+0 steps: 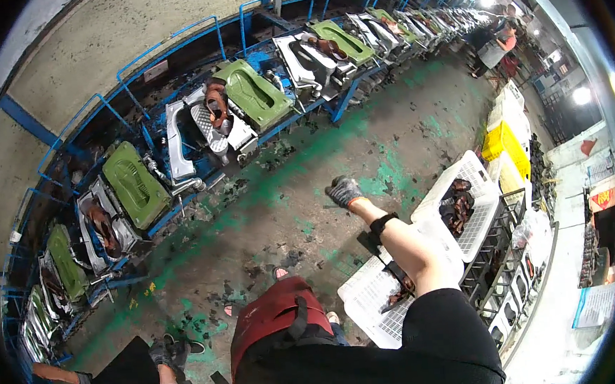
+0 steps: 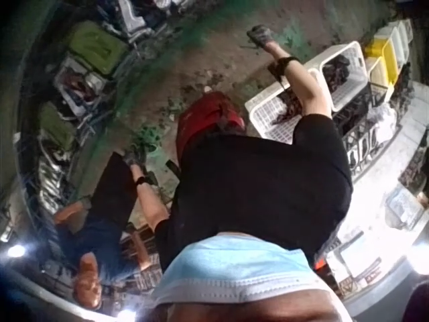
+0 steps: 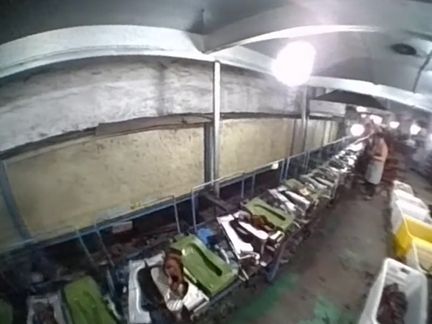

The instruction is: Operating an assembly line conveyor system to place shoe components into molds for processing.

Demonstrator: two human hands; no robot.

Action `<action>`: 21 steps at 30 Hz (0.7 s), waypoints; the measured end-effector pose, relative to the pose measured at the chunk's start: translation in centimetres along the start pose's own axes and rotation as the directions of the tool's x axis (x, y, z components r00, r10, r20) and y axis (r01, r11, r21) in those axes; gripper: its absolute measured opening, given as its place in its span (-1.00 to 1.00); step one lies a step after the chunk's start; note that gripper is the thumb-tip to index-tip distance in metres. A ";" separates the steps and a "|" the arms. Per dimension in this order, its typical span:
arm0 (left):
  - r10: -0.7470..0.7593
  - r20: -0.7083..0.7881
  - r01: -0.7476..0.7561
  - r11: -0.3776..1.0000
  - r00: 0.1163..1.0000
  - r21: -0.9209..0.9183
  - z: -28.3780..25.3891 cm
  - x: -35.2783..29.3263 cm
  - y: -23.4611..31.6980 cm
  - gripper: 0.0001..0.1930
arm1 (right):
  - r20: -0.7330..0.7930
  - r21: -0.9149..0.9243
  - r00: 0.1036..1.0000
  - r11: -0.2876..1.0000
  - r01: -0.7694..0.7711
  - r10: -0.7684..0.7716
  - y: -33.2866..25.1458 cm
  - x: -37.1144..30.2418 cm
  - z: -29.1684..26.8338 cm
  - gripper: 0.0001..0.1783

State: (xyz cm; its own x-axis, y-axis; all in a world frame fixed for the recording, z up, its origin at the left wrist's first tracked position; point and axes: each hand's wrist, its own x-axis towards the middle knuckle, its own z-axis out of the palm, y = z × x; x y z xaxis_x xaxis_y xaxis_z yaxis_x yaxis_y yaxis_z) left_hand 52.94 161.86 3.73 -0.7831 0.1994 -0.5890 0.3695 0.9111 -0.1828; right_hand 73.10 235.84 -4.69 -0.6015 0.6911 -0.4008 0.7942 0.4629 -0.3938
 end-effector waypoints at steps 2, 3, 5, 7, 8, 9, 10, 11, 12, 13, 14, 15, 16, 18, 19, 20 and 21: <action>-0.022 -0.284 -0.036 0.980 0.959 -0.195 6.6 0.1 -4.3 -0.57 | 0.161 0.167 0.969 0.973 0.160 -0.187 -8.6 -4.8 3.3 -0.49; -0.061 -0.584 -0.137 0.948 0.809 -0.289 12.8 -0.7 -7.7 -0.64 | 0.362 0.256 0.874 0.936 0.240 -0.324 -14.9 -8.8 2.7 -0.47; 0.131 -0.139 -0.152 0.978 0.982 -0.147 2.0 3.7 1.1 -0.66 | 0.476 0.186 0.774 0.908 0.375 -0.417 -18.7 -14.2 1.5 -0.48; 0.202 -0.598 -0.293 0.954 0.776 -0.058 6.7 3.4 0.4 -0.62 | 0.460 0.315 0.725 0.858 0.405 -0.512 -21.1 -13.8 6.5 -0.57; 0.047 -0.405 -0.253 0.845 0.913 -0.472 4.9 4.2 0.6 -0.68 | 0.508 0.478 0.798 0.877 0.051 -0.324 -21.4 -13.1 8.1 -0.62; -0.018 -0.146 -0.106 0.597 0.989 -0.795 2.8 4.3 0.6 -0.69 | 0.439 0.508 0.841 0.860 0.058 -0.316 -21.4 -11.8 9.9 -0.62; -0.044 -0.139 -0.088 0.579 0.989 -0.811 3.3 3.6 -1.6 -0.69 | 0.299 0.537 0.931 0.843 0.019 -0.211 -19.7 -9.5 14.1 -0.62; -0.094 -0.248 -0.130 0.646 0.964 -0.752 3.3 4.8 -3.5 -0.72 | 0.039 0.358 0.983 0.921 0.152 -0.178 -13.7 -4.6 20.6 -0.61; -0.188 -0.344 -0.108 0.722 0.920 -0.684 4.6 4.9 -6.5 -0.74 | 0.202 0.427 0.978 0.895 -0.126 0.042 -16.4 -6.7 21.3 -0.60; -0.206 -0.351 -0.109 0.707 0.913 -0.699 5.1 5.5 -8.3 -0.74 | 0.331 0.457 0.930 0.836 -0.304 0.158 -17.1 -7.7 22.1 -0.63; -0.268 -0.156 0.092 0.724 0.951 -0.684 6.6 5.7 -10.1 -0.67 | 0.387 0.423 0.917 0.864 -0.274 0.101 -19.9 -9.8 21.7 -0.64; -0.334 0.043 0.285 0.722 0.942 -0.631 8.3 6.1 -12.0 -0.55 | 0.442 0.390 0.896 0.890 -0.238 0.046 -23.5 -12.2 20.6 -0.66; -0.270 0.208 0.325 0.518 0.940 -0.792 13.0 6.2 -15.8 -0.51 | 0.465 0.374 0.885 0.906 -0.199 0.002 -27.6 -13.1 20.2 -0.66; -0.185 0.254 0.311 0.677 0.949 -0.667 12.3 3.5 -10.4 -0.52 | 0.295 0.173 0.952 0.984 0.032 -0.083 -25.2 -13.7 17.9 -0.67; -0.210 0.289 0.339 0.773 0.934 -0.536 1.0 7.5 -8.9 -0.52 | 0.299 0.245 0.953 0.961 -0.131 0.053 -24.2 -13.0 18.1 -0.66; -0.234 -0.213 0.155 0.931 0.949 -0.331 12.5 8.0 -13.2 -0.54 | 0.370 0.299 0.929 0.944 -0.136 0.017 -26.0 -11.6 19.9 -0.63; -0.407 -0.119 0.223 0.696 0.906 -0.682 19.4 9.4 -15.8 -0.59 | 0.300 0.171 0.950 0.985 0.038 -0.088 -29.3 -12.1 20.3 -0.61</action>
State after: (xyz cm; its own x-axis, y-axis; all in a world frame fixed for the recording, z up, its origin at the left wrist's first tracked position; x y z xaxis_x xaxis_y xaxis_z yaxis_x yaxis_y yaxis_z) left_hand 49.48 142.32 -14.18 -0.9191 -0.1469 -0.3657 -0.2586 0.9250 0.2785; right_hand 55.42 202.67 -5.06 -0.6674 0.4494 -0.5938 0.7445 0.3867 -0.5442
